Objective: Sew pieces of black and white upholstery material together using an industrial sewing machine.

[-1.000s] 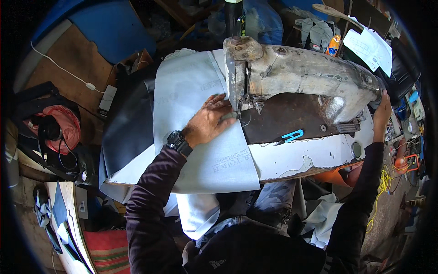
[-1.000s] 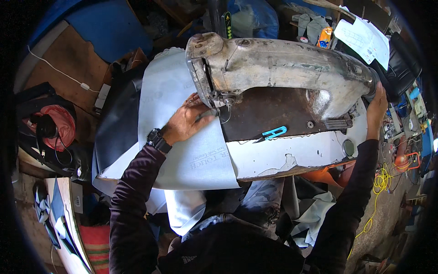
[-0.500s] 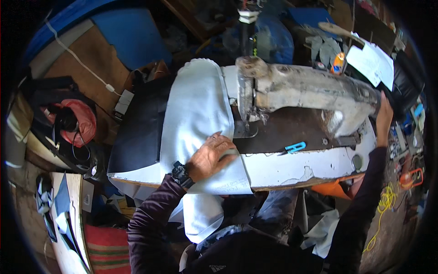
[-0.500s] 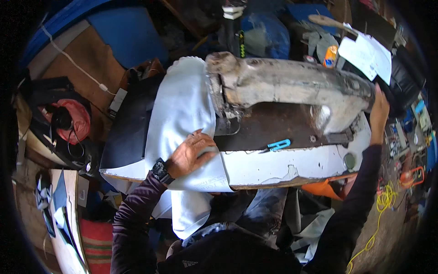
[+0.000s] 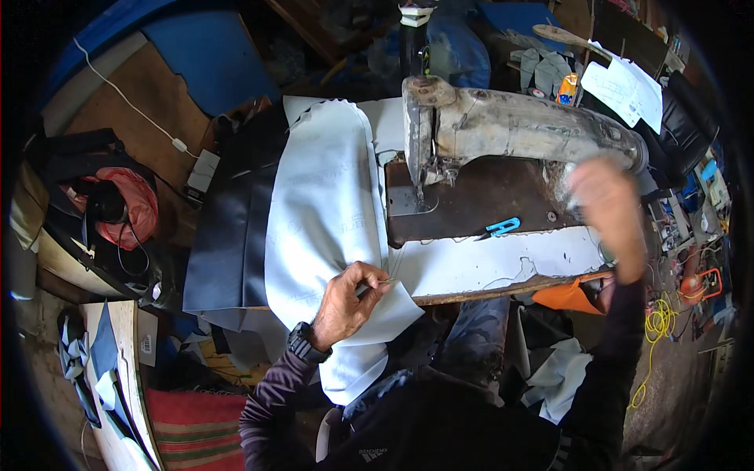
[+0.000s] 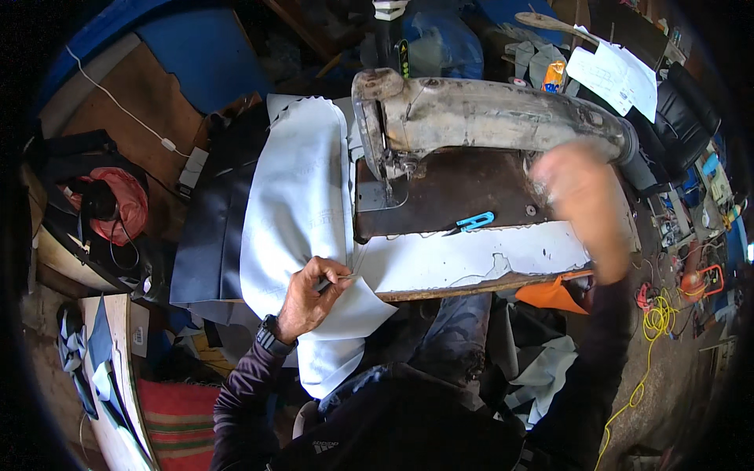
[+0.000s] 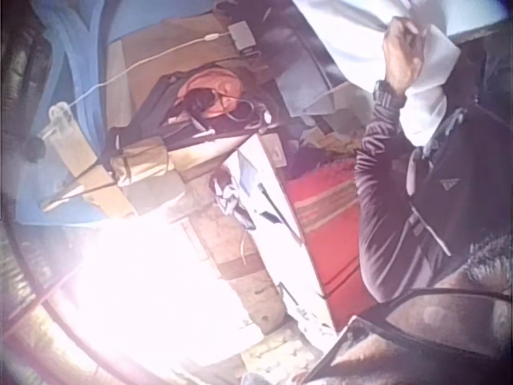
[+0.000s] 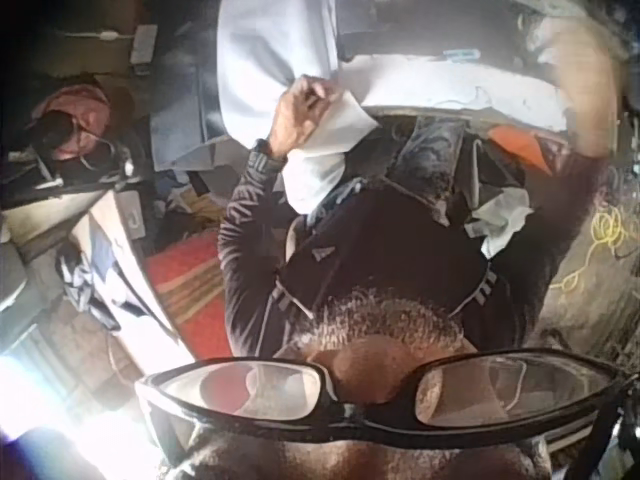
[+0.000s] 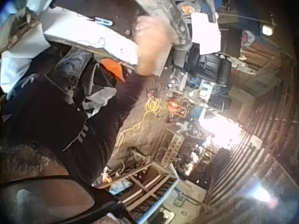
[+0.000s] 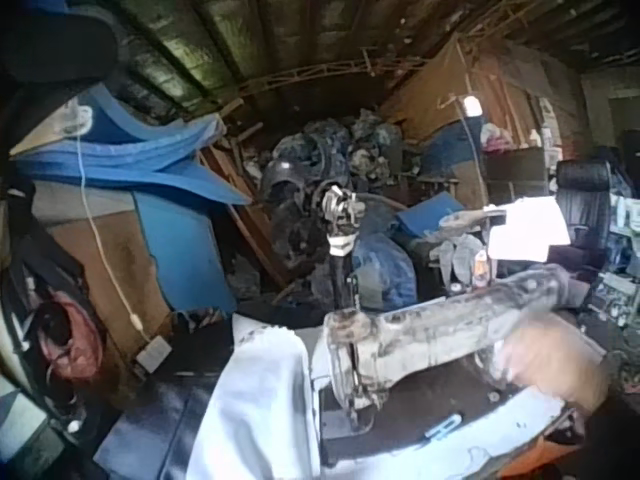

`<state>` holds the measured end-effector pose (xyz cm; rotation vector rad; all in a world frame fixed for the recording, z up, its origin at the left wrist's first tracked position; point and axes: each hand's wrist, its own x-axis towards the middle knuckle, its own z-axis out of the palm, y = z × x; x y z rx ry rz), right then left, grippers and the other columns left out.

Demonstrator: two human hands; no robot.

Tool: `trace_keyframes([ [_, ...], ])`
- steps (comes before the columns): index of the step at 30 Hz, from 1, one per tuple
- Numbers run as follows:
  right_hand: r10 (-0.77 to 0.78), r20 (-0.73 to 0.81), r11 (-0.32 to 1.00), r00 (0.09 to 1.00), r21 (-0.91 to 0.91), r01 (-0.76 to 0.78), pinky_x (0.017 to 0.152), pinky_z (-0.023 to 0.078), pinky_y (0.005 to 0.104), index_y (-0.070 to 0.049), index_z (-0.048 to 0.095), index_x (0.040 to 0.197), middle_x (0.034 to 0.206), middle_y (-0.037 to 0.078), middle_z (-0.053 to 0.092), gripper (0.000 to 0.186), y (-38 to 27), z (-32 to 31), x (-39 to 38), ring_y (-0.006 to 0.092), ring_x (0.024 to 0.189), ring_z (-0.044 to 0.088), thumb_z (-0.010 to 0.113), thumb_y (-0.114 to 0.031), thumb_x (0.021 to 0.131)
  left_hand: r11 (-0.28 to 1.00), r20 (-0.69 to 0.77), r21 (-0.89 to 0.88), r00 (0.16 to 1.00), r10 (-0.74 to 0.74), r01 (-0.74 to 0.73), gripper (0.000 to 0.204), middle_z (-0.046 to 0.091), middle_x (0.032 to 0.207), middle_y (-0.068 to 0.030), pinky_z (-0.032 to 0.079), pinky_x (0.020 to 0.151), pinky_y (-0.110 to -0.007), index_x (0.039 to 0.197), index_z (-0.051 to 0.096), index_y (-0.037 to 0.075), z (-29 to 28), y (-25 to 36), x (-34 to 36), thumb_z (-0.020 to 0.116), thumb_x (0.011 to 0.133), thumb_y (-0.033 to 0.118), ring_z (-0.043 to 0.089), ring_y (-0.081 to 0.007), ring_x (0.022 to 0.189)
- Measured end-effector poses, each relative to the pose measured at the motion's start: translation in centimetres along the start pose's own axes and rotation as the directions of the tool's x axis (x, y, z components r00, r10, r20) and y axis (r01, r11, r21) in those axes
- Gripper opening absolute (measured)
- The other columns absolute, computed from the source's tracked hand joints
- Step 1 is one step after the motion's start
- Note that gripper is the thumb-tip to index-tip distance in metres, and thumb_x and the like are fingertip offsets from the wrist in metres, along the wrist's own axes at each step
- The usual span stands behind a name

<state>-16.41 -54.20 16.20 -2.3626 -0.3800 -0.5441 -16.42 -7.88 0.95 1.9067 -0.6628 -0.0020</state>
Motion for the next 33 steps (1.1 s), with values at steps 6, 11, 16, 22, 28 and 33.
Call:
trace_keyframes([
  [6, -0.184, 0.477, 0.792, 0.859, -0.446, 0.417, 0.099, 0.055, 0.0452, 0.000, 0.072, 0.116, 0.118, 0.015, 0.071, 0.028, 1.2, 13.5, -2.0, 0.0346, 0.115, 0.066, 0.070, -0.001, 0.088, 1.000, -0.024, -0.013, 1.000, 0.003, -0.004, 0.028, 0.079, 0.116, -0.0153, 0.062, 0.088, -0.036, 0.099, 0.052, 0.005, 0.1, -0.5, 0.0, 0.080, 0.099, 0.002, 0.076, -0.0188, 0.102],
  [11, -0.193, 0.423, 0.745, 0.885, -0.524, 0.413, 0.092, 0.056, 0.0493, 0.002, 0.069, 0.114, 0.111, 0.019, 0.070, 0.022, 0.2, 15.6, -1.7, 0.0371, 0.108, 0.068, 0.068, -0.002, 0.093, 0.999, -0.004, 0.016, 0.999, -0.050, 0.051, 0.030, 0.080, 0.116, -0.0161, 0.063, 0.090, -0.035, 0.095, 0.052, 0.005, -0.1, 0.9, 0.3, 0.082, 0.097, 0.003, 0.077, -0.0192, 0.105],
  [16, -0.222, 0.292, 0.968, 0.930, -0.046, 0.245, 0.079, 0.056, 0.0511, -0.002, 0.066, 0.109, 0.094, 0.019, 0.071, 0.011, -7.4, 18.5, -2.2, 0.0402, 0.087, 0.069, 0.066, -0.011, 0.104, 0.999, -0.017, 0.032, 0.999, -0.041, 0.041, 0.031, 0.081, 0.116, -0.0162, 0.063, 0.090, -0.036, 0.093, 0.052, 0.005, -0.2, 0.3, 0.2, 0.083, 0.096, 0.002, 0.077, -0.0195, 0.104],
  [22, -0.335, 0.379, 0.788, 0.862, -0.389, 0.477, 0.088, 0.054, 0.0456, -0.006, 0.066, 0.093, 0.080, 0.009, 0.072, 0.024, -9.4, 20.8, -3.7, 0.0282, 0.098, 0.068, 0.073, -0.028, 0.100, 0.999, -0.019, 0.026, 0.999, -0.036, 0.036, 0.032, 0.081, 0.116, -0.0160, 0.063, 0.090, -0.036, 0.092, 0.051, 0.005, -0.1, 0.7, 0.1, 0.083, 0.095, 0.002, 0.076, -0.0187, 0.104],
  [28, -0.344, 0.398, 0.736, 0.850, -0.449, 0.508, 0.091, 0.053, 0.0439, -0.008, 0.065, 0.090, 0.078, 0.008, 0.069, 0.027, -9.9, 21.8, -3.8, 0.0277, 0.094, 0.064, 0.074, -0.031, 0.101, 1.000, -0.030, 0.027, 1.000, -0.009, 0.010, 0.033, 0.081, 0.116, -0.0160, 0.062, 0.090, -0.036, 0.092, 0.051, 0.005, 0.2, 0.1, 0.0, 0.084, 0.095, 0.002, 0.077, -0.0185, 0.103],
  [33, -0.336, 0.442, 0.736, 0.832, -0.428, 0.525, 0.090, 0.056, 0.0476, -0.004, 0.070, 0.091, 0.076, 0.011, 0.073, 0.028, -10.4, 22.0, -3.6, 0.0308, 0.094, 0.072, 0.071, -0.030, 0.102, 1.000, -0.047, 0.014, 0.999, 0.019, -0.018, 0.033, 0.081, 0.114, -0.0152, 0.062, 0.088, -0.036, 0.091, 0.051, 0.005, -0.1, 0.5, 0.0, 0.084, 0.094, 0.001, 0.077, -0.0183, 0.101],
])
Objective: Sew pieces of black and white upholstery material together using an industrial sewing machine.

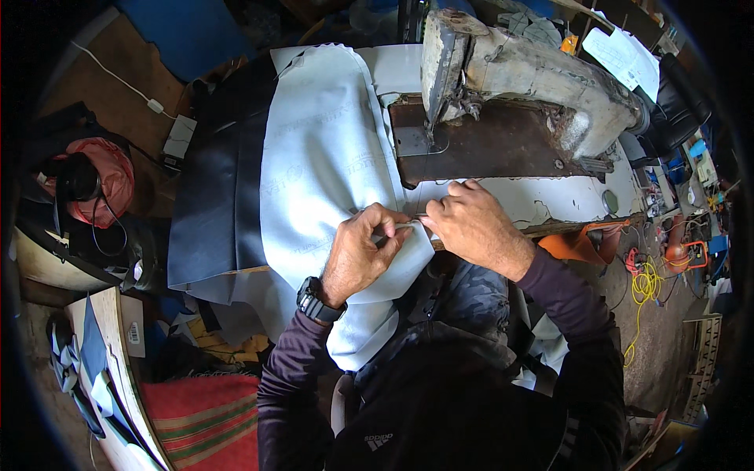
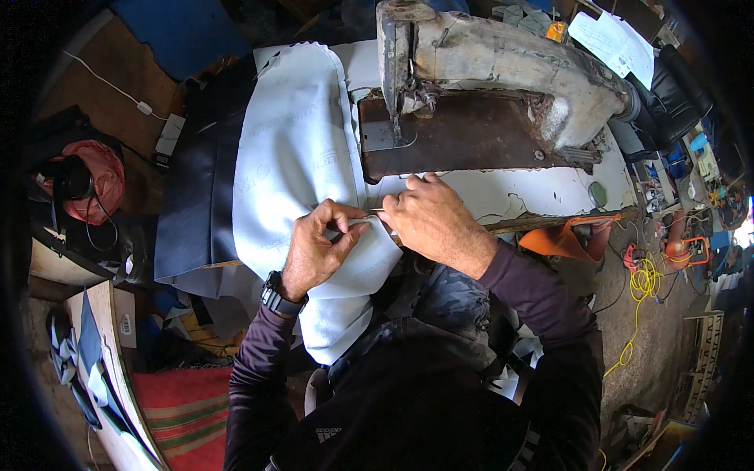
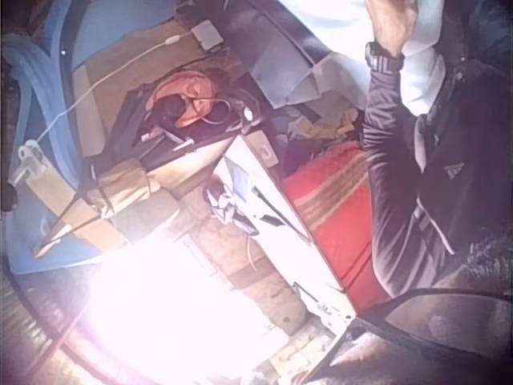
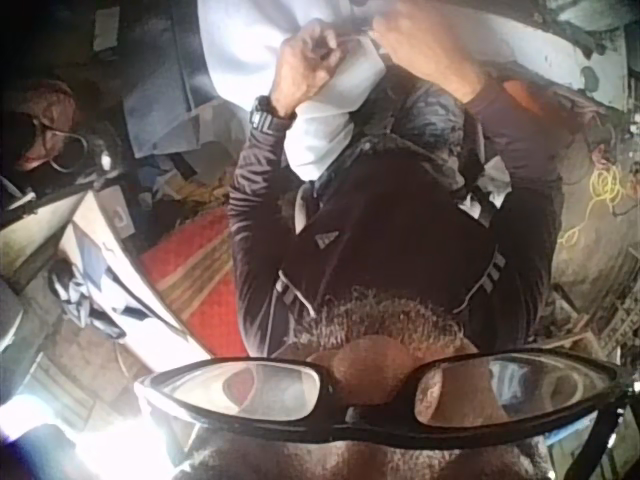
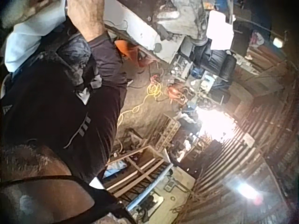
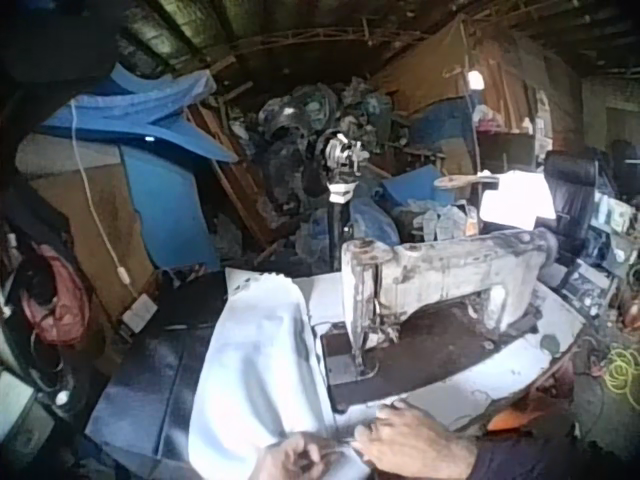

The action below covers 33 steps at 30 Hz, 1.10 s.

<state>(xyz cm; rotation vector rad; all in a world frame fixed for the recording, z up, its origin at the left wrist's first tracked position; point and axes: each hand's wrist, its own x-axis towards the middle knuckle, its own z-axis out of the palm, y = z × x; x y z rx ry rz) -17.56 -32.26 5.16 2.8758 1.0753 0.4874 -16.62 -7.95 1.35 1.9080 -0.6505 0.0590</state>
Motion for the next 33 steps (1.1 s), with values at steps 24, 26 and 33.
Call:
trace_keyframes([
  [24, 0.452, -0.085, 0.829, 0.888, -0.326, -0.454, 0.099, 0.049, 0.0487, -0.005, 0.074, 0.102, 0.105, 0.012, 0.075, 0.030, 11.4, 0.2, -7.3, 0.0319, 0.109, 0.068, 0.075, -0.034, 0.098, 0.948, 0.186, -0.303, 0.969, 0.162, -0.101, 0.031, 0.072, 0.105, -0.0126, 0.056, 0.090, -0.043, 0.085, 0.048, 0.007, 5.1, 2.6, -7.8, 0.067, 0.079, -0.017, 0.071, -0.0357, 0.099],
  [26, 0.259, -0.352, 0.902, 0.900, -0.246, -0.355, 0.095, 0.051, 0.0494, -0.004, 0.072, 0.105, 0.107, 0.013, 0.074, 0.029, 9.1, -1.0, -4.9, 0.0327, 0.105, 0.068, 0.077, -0.031, 0.097, 0.882, 0.210, -0.459, 0.953, 0.220, -0.102, 0.034, 0.072, 0.107, -0.0115, 0.056, 0.079, -0.037, 0.084, 0.045, 0.007, 7.9, 3.4, -10.0, 0.070, 0.089, -0.015, 0.073, -0.0299, 0.099],
  [33, 0.128, -0.010, 0.946, 0.992, 0.300, -0.119, 0.088, 0.058, 0.0501, 0.000, 0.075, 0.109, 0.112, 0.021, 0.076, 0.042, -3.3, 0.6, 11.4, 0.0396, 0.101, 0.072, 0.069, -0.041, 0.103, 0.866, 0.412, -0.491, 0.901, 0.136, 0.094, 0.034, 0.067, 0.095, -0.0111, 0.053, 0.077, -0.038, 0.088, 0.043, 0.005, 14.1, 2.7, -10.9, 0.070, 0.084, -0.015, 0.067, -0.0286, 0.088],
])
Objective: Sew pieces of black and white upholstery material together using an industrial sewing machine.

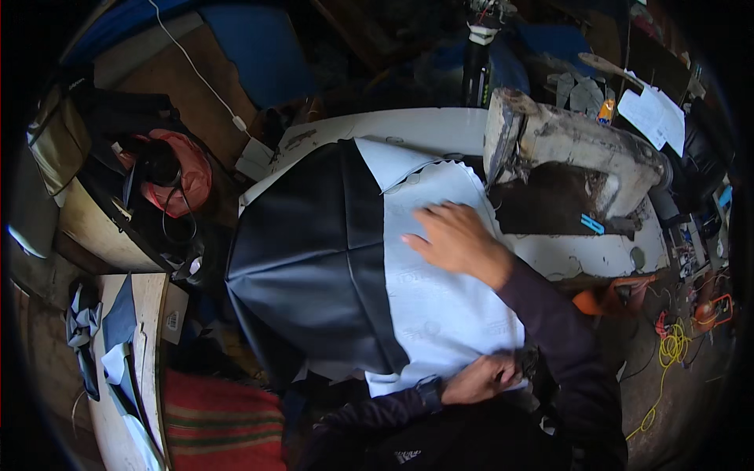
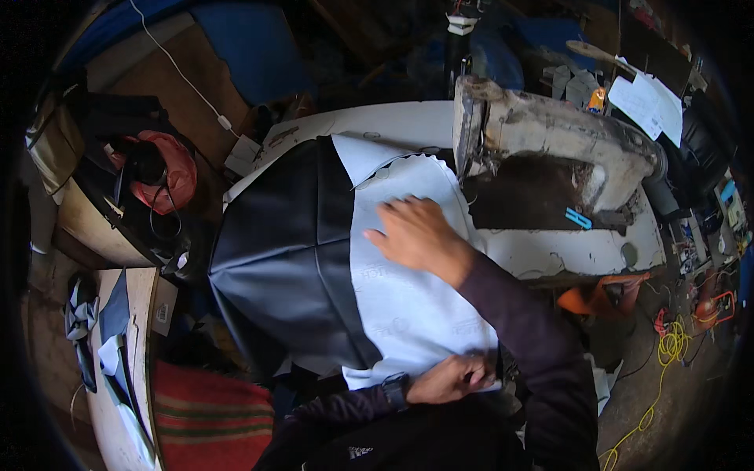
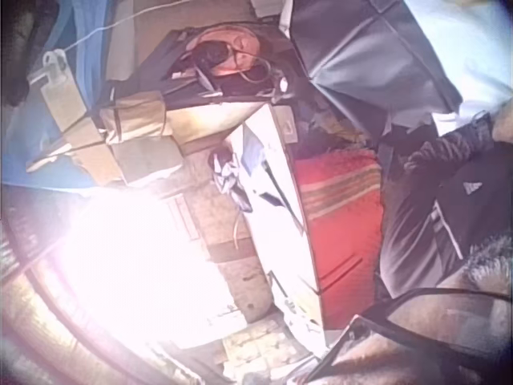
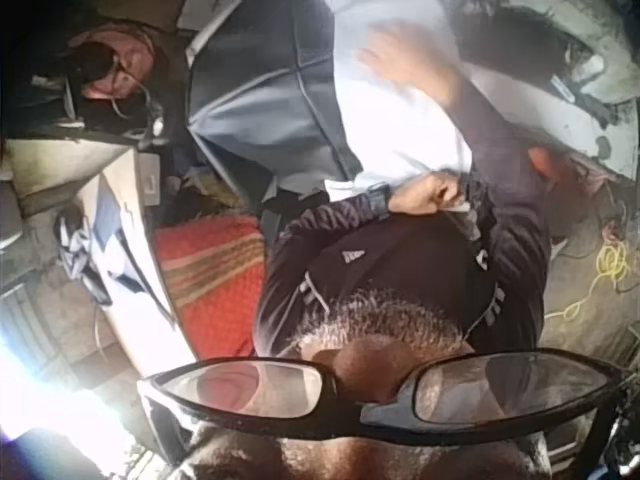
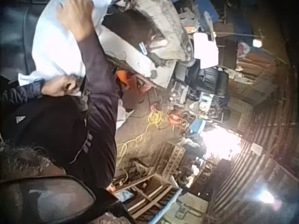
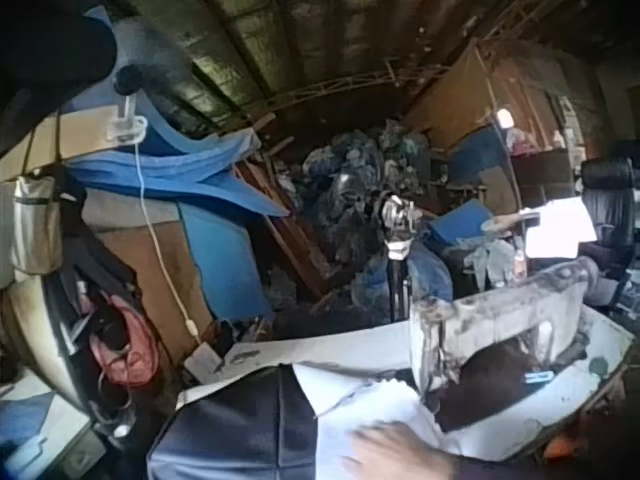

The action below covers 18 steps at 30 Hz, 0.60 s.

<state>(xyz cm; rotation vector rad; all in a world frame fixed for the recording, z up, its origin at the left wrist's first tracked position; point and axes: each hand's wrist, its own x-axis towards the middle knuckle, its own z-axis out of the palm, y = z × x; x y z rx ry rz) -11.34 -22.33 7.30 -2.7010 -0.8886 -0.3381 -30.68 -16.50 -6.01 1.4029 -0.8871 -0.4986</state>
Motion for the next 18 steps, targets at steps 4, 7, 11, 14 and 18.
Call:
trace_keyframes([
  [4, 0.012, 0.013, 0.964, 1.000, -0.266, -0.008, 0.082, 0.061, 0.0504, 0.002, 0.081, 0.099, 0.111, 0.025, 0.076, 0.044, -1.2, 4.3, 5.0, 0.0404, 0.101, 0.074, 0.073, -0.041, 0.094, 0.988, 0.103, 0.146, 0.993, -0.057, 0.042, 0.028, 0.073, 0.103, -0.0144, 0.054, 0.080, -0.039, 0.092, 0.049, 0.004, 0.6, -1.9, 1.8, 0.076, 0.093, -0.003, 0.068, -0.0331, 0.091],
  [7, 0.032, 0.081, 0.965, 0.996, -0.262, -0.010, 0.082, 0.062, 0.0483, 0.003, 0.082, 0.092, 0.108, 0.027, 0.075, 0.038, -1.6, 5.6, 5.9, 0.0395, 0.100, 0.074, 0.075, -0.033, 0.086, 0.956, 0.118, 0.293, 0.993, -0.020, -0.016, 0.018, 0.073, 0.118, -0.0164, 0.057, 0.094, -0.042, 0.101, 0.059, 0.004, -0.7, 0.5, 0.5, 0.076, 0.096, 0.003, 0.070, -0.0362, 0.107],
  [11, 0.020, 0.009, 0.983, 1.000, -0.180, -0.018, 0.079, 0.061, 0.0459, 0.001, 0.078, 0.095, 0.102, 0.021, 0.077, 0.023, -0.3, 5.3, 4.9, 0.0345, 0.099, 0.077, 0.070, -0.019, 0.085, 0.873, -0.057, 0.485, 0.995, 0.081, -0.043, 0.039, 0.074, 0.131, -0.0133, 0.058, 0.105, -0.045, 0.120, 0.072, 0.008, -9.4, 6.9, -3.9, 0.079, 0.084, -0.004, 0.072, -0.0359, 0.118],
  [14, 0.006, -0.228, 0.996, 0.974, 0.085, 0.014, 0.080, 0.060, 0.0478, -0.002, 0.071, 0.100, 0.103, 0.018, 0.075, 0.013, 0.3, 2.6, 0.4, 0.0371, 0.098, 0.075, 0.066, -0.007, 0.088, 0.435, -0.278, 0.897, 0.865, 0.417, 0.078, 0.052, 0.069, 0.136, -0.0183, 0.052, 0.110, -0.049, 0.127, 0.070, 0.009, -17.9, 10.2, -3.9, 0.081, 0.078, -0.003, 0.065, -0.0375, 0.130],
  [18, 0.125, -0.464, 0.943, 0.877, 0.330, 0.040, 0.076, 0.054, 0.0490, 0.001, 0.061, 0.102, 0.096, 0.020, 0.066, 0.013, -0.3, -3.6, -6.2, 0.0421, 0.086, 0.067, 0.058, 0.006, 0.090, -0.004, -0.161, 0.982, 0.846, 0.508, 0.189, 0.080, 0.058, 0.154, -0.0176, 0.034, 0.126, -0.060, 0.150, 0.060, 0.013, -24.5, 14.4, 0.4, 0.077, 0.075, -0.007, 0.048, -0.0391, 0.151],
])
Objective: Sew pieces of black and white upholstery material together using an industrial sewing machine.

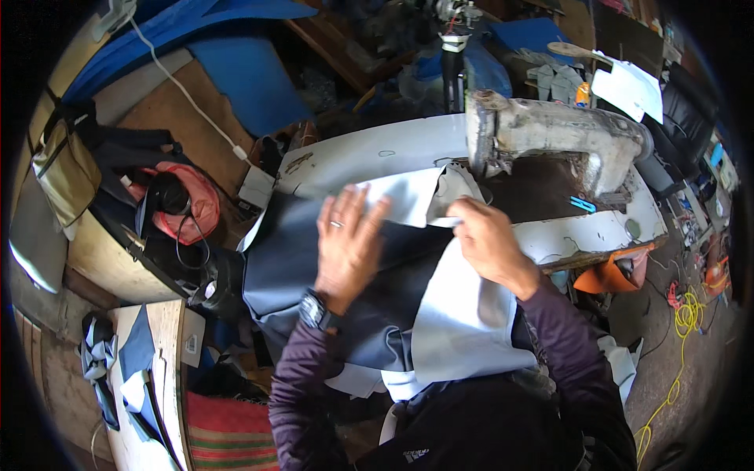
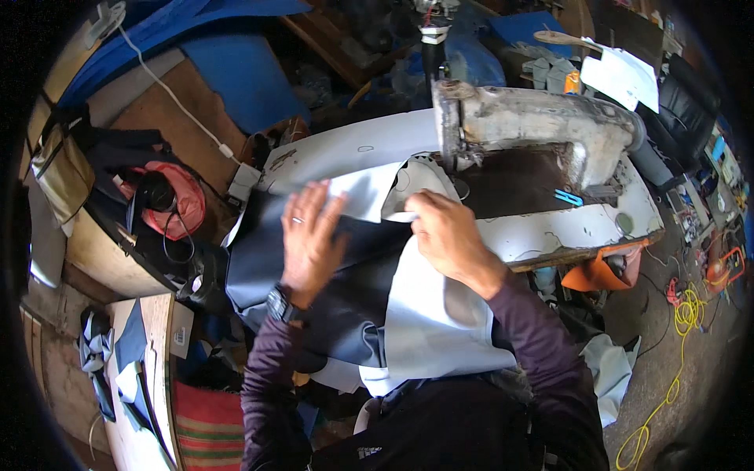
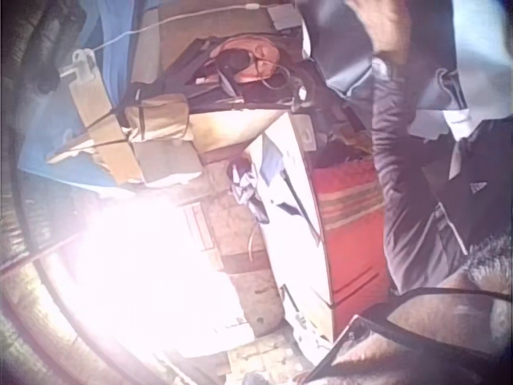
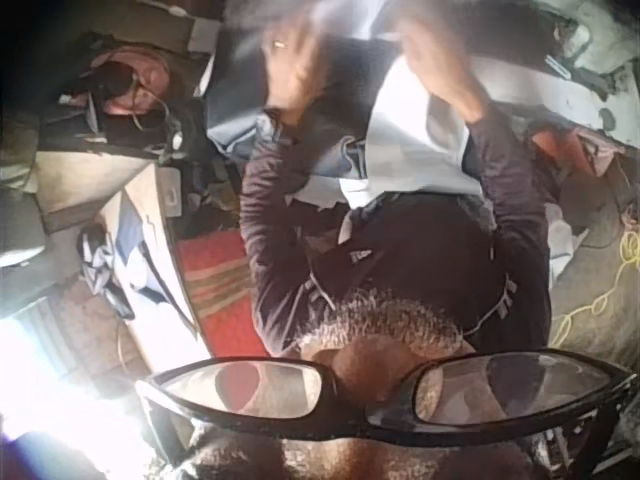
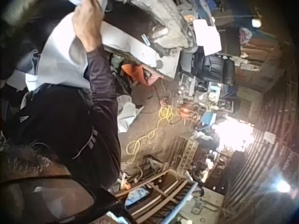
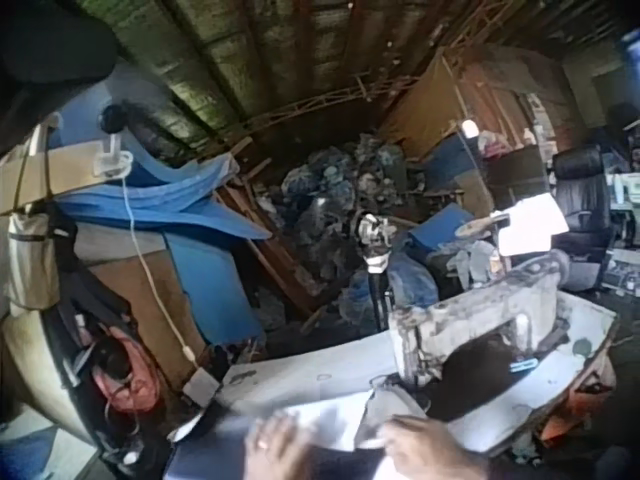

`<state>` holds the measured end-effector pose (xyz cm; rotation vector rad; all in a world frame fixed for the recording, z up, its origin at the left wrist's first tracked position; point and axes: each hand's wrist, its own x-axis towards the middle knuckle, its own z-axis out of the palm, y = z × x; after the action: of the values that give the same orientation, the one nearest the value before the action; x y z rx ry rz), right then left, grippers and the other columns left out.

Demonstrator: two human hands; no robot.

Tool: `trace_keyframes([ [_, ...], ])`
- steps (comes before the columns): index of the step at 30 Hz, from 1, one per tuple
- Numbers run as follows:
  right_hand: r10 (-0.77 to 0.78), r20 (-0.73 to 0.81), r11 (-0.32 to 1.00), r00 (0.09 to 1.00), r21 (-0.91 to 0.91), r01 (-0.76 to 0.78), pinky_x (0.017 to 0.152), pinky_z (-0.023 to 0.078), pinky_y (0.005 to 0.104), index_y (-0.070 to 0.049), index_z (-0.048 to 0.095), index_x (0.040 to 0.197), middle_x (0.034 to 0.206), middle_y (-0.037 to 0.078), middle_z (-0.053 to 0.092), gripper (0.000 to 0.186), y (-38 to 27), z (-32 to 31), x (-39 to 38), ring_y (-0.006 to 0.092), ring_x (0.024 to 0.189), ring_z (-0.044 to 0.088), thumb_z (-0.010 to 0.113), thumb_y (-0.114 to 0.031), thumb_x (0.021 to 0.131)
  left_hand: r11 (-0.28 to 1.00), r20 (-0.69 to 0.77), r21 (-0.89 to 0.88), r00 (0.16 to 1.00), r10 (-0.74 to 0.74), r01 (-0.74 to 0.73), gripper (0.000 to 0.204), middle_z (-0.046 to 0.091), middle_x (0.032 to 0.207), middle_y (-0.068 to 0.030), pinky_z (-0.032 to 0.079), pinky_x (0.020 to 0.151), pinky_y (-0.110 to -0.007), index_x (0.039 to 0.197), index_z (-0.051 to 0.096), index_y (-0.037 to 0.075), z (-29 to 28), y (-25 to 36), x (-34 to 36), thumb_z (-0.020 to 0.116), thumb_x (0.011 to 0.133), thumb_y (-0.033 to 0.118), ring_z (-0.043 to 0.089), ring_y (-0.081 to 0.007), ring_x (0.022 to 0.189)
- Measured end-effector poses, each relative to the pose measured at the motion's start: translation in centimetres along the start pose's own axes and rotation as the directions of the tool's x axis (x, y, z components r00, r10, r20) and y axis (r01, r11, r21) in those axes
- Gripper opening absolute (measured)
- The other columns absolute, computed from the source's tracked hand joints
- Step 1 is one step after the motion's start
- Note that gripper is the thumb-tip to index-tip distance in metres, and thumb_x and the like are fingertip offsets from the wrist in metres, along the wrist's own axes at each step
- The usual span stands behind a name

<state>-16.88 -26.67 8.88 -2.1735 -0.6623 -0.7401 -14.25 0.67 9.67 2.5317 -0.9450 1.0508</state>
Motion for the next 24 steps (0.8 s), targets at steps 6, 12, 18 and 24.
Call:
trace_keyframes([
  [6, -0.069, -0.144, 0.987, 0.987, -0.155, 0.046, 0.073, 0.053, 0.0498, -0.001, 0.060, 0.094, 0.089, 0.016, 0.061, 0.017, -4.6, -10.5, -5.6, 0.0404, 0.080, 0.065, 0.060, 0.009, 0.080, 0.997, 0.036, 0.082, 0.999, -0.014, 0.011, 0.066, 0.073, 0.125, -0.0130, 0.040, 0.123, -0.057, 0.130, 0.073, 0.010, -2.1, -6.0, -1.1, 0.063, 0.069, -0.013, 0.064, -0.0340, 0.133],
  [12, -0.161, -0.491, 0.871, 0.856, -0.478, -0.111, 0.097, 0.060, 0.0523, -0.002, 0.061, 0.092, 0.094, 0.017, 0.067, 0.018, -3.0, -22.5, -14.3, 0.0354, 0.089, 0.070, 0.052, -0.012, 0.103, 0.949, 0.151, -0.049, 0.942, -0.300, 0.311, 0.039, 0.078, 0.120, -0.0165, 0.049, 0.116, -0.051, 0.115, 0.077, 0.002, -7.2, -6.6, -9.3, 0.063, 0.079, -0.005, 0.072, -0.0361, 0.121],
  [18, -0.306, -0.369, 0.806, 0.878, -0.592, 0.032, 0.093, 0.060, 0.0521, -0.001, 0.063, 0.094, 0.092, 0.017, 0.067, 0.021, -2.8, -28.0, -16.7, 0.0329, 0.089, 0.069, 0.050, -0.014, 0.105, 0.696, -0.114, -0.691, 0.920, -0.375, 0.198, 0.113, 0.064, 0.126, -0.0119, 0.054, 0.095, -0.037, 0.157, 0.050, -0.002, -15.2, -4.3, -10.3, 0.083, 0.077, 0.071, 0.065, -0.0256, 0.106],
  [24, -0.160, -0.163, 0.830, 0.973, -0.556, 0.044, 0.081, 0.058, 0.0503, -0.002, 0.063, 0.088, 0.086, 0.014, 0.066, 0.024, -3.4, -28.5, -17.1, 0.0339, 0.082, 0.069, 0.053, -0.018, 0.103, 0.664, 0.213, -0.677, 0.949, -0.233, 0.316, 0.068, 0.063, 0.147, -0.0246, 0.048, 0.116, -0.047, 0.148, 0.059, -0.001, -13.9, 2.7, -6.0, 0.084, 0.089, 0.022, 0.060, -0.0349, 0.139],
])
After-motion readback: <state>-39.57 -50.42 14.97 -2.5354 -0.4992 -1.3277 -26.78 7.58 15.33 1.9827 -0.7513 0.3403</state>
